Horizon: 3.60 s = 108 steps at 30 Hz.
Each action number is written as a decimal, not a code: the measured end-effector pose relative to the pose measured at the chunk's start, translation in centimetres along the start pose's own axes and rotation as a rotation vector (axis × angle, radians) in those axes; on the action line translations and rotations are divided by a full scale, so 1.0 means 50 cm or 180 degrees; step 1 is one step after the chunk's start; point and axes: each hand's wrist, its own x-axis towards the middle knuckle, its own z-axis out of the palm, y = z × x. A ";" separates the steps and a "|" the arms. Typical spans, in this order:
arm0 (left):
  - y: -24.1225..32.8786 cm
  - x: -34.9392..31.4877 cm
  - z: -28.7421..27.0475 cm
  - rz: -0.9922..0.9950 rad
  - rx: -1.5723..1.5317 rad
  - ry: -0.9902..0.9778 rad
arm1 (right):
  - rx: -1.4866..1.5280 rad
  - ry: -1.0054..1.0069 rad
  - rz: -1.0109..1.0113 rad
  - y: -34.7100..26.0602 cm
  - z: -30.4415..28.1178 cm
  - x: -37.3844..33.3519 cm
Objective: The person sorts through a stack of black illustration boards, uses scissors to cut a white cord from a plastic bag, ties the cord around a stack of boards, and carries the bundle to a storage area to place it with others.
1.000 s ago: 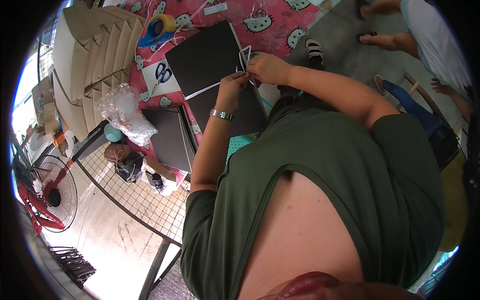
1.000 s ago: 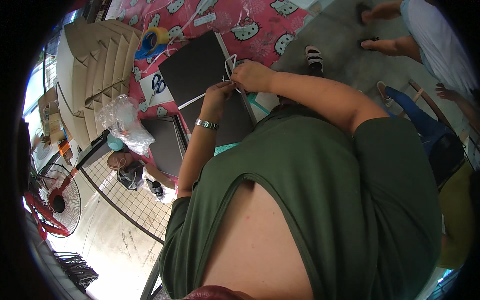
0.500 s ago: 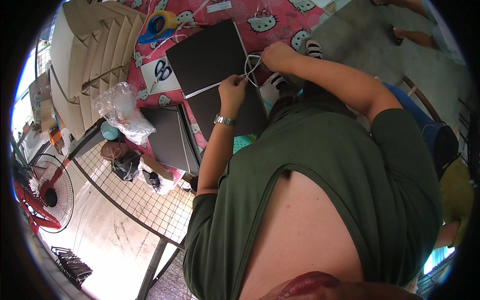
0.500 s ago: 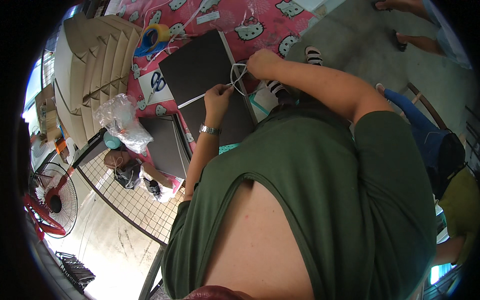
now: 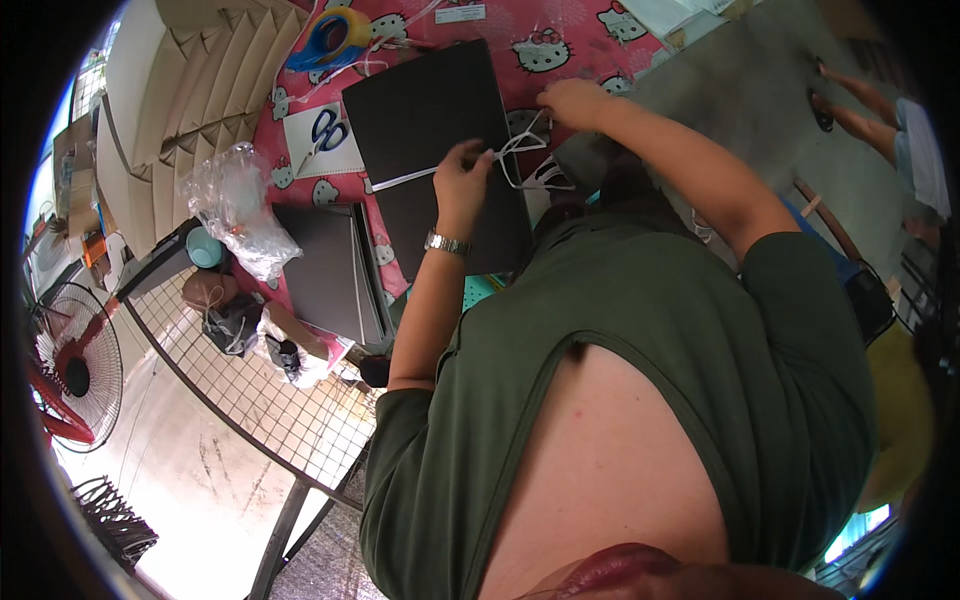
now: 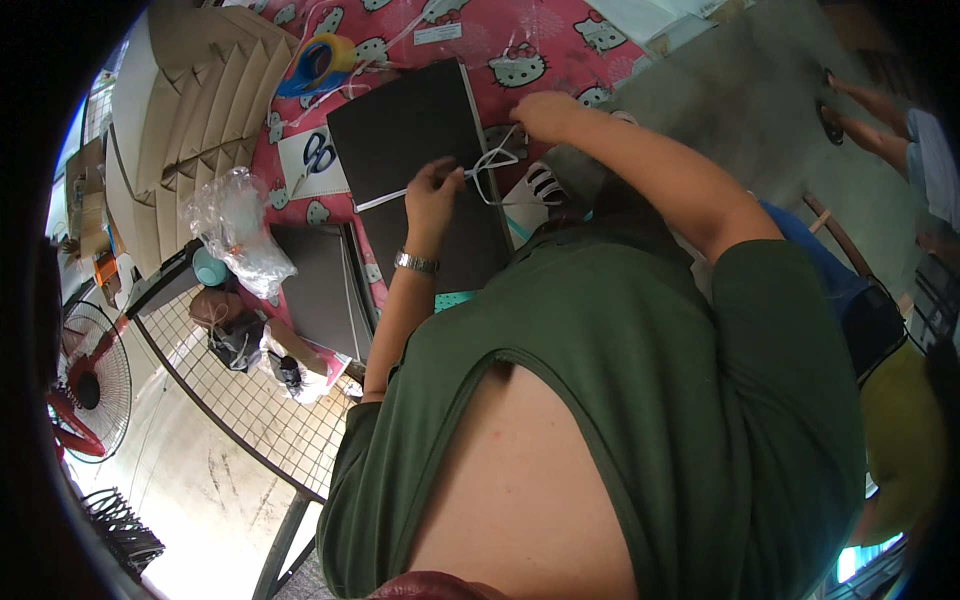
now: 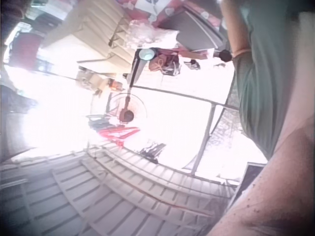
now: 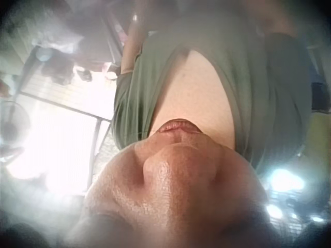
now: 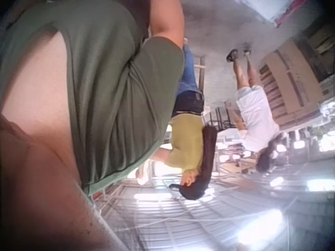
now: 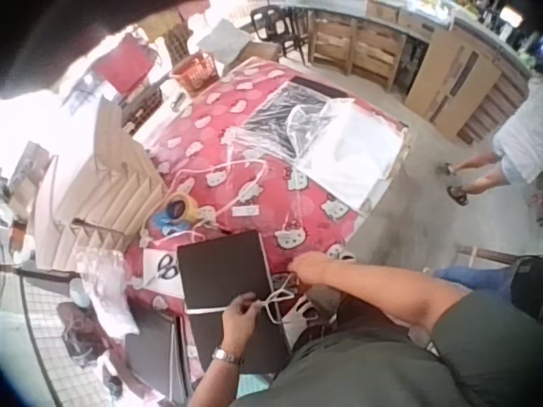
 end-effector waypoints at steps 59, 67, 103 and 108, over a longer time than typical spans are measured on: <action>-0.162 -0.254 -0.036 -0.1074 -0.2000 0.0728 | 0.1199 -0.0471 -0.0276 -0.069 -0.016 0.014; -0.127 -0.276 0.000 -0.1422 -0.1589 0.1403 | 0.1246 -0.0265 -0.0560 -0.060 -0.008 0.028; 0.022 -0.018 0.036 -0.0735 -0.0263 0.0463 | 0.1489 -0.0164 -0.0849 -0.120 0.072 -0.054; 0.061 -0.010 0.043 -0.0897 0.1160 0.0029 | 0.2468 -0.0522 -0.0375 -0.087 0.024 -0.074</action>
